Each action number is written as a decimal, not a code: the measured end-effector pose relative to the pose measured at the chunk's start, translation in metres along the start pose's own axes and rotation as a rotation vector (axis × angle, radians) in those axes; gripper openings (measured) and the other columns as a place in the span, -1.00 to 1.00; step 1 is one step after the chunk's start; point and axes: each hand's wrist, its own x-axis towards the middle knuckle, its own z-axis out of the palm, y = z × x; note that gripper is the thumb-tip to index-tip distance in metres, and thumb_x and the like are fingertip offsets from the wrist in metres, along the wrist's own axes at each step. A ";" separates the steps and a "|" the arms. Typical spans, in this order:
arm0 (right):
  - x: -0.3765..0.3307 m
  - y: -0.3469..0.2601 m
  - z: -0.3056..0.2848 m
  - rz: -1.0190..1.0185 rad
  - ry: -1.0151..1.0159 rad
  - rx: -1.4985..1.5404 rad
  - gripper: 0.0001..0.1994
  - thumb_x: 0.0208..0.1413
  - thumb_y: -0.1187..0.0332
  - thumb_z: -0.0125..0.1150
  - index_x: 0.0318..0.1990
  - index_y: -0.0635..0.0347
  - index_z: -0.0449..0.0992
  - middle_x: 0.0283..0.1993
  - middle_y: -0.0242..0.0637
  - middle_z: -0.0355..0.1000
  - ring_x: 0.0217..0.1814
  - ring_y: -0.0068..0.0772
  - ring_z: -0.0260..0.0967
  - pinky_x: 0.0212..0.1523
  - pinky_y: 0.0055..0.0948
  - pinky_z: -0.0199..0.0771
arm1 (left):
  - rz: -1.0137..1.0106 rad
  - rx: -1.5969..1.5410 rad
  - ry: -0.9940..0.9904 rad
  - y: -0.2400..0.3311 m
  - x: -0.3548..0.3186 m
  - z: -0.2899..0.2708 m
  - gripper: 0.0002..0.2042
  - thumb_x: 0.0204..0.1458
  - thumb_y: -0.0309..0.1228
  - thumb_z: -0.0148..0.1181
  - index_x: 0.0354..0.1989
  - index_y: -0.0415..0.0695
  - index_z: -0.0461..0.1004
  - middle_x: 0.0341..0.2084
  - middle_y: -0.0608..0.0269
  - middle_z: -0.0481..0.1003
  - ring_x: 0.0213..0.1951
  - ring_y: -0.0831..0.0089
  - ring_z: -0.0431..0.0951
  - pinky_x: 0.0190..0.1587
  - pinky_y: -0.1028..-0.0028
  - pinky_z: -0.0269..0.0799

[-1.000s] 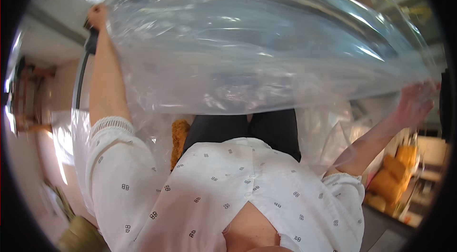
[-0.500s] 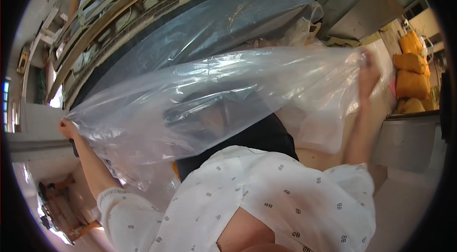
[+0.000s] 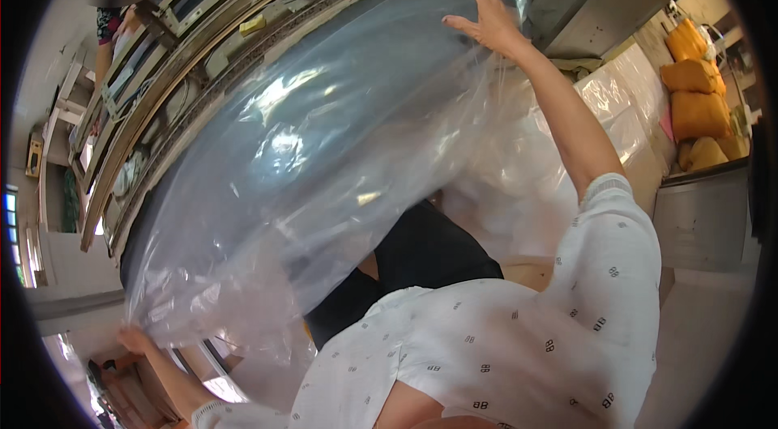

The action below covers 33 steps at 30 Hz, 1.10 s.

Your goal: Wrapping a large gray foam piece in a clear plastic bag.

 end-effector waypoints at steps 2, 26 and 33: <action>0.008 0.015 0.019 0.137 -0.210 0.118 -0.36 -0.02 -0.15 -0.01 0.13 0.06 0.22 0.16 -0.16 0.12 0.21 -0.12 0.00 0.14 -0.21 0.00 | -0.160 -0.387 -0.016 -0.049 -0.015 -0.004 -0.69 0.08 -0.27 -0.14 -0.14 -0.25 0.34 -0.24 -0.07 0.43 -0.22 0.01 0.44 -0.19 0.18 0.33; -0.032 -0.170 -0.026 -0.429 -0.665 0.550 -0.51 0.17 0.07 -0.21 0.13 0.22 0.22 0.27 -0.19 0.04 0.34 -0.22 -0.11 0.28 -0.08 -0.19 | -0.768 -1.364 -0.091 -0.086 -0.040 -0.062 -0.76 0.01 -0.35 0.12 -0.17 -0.19 0.45 -0.33 0.28 0.47 -0.39 0.50 0.41 -0.45 0.59 0.31; -0.039 -0.186 -0.004 -0.589 -0.495 0.355 -0.58 0.15 0.19 -0.13 0.13 0.13 0.23 0.23 -0.25 0.13 0.29 -0.23 0.00 0.25 -0.16 -0.10 | -0.800 -1.680 -0.133 -0.185 -0.080 -0.084 -0.68 0.01 -0.31 0.16 -0.07 -0.15 0.36 -0.21 0.28 0.40 -0.19 0.52 0.37 -0.26 0.66 0.32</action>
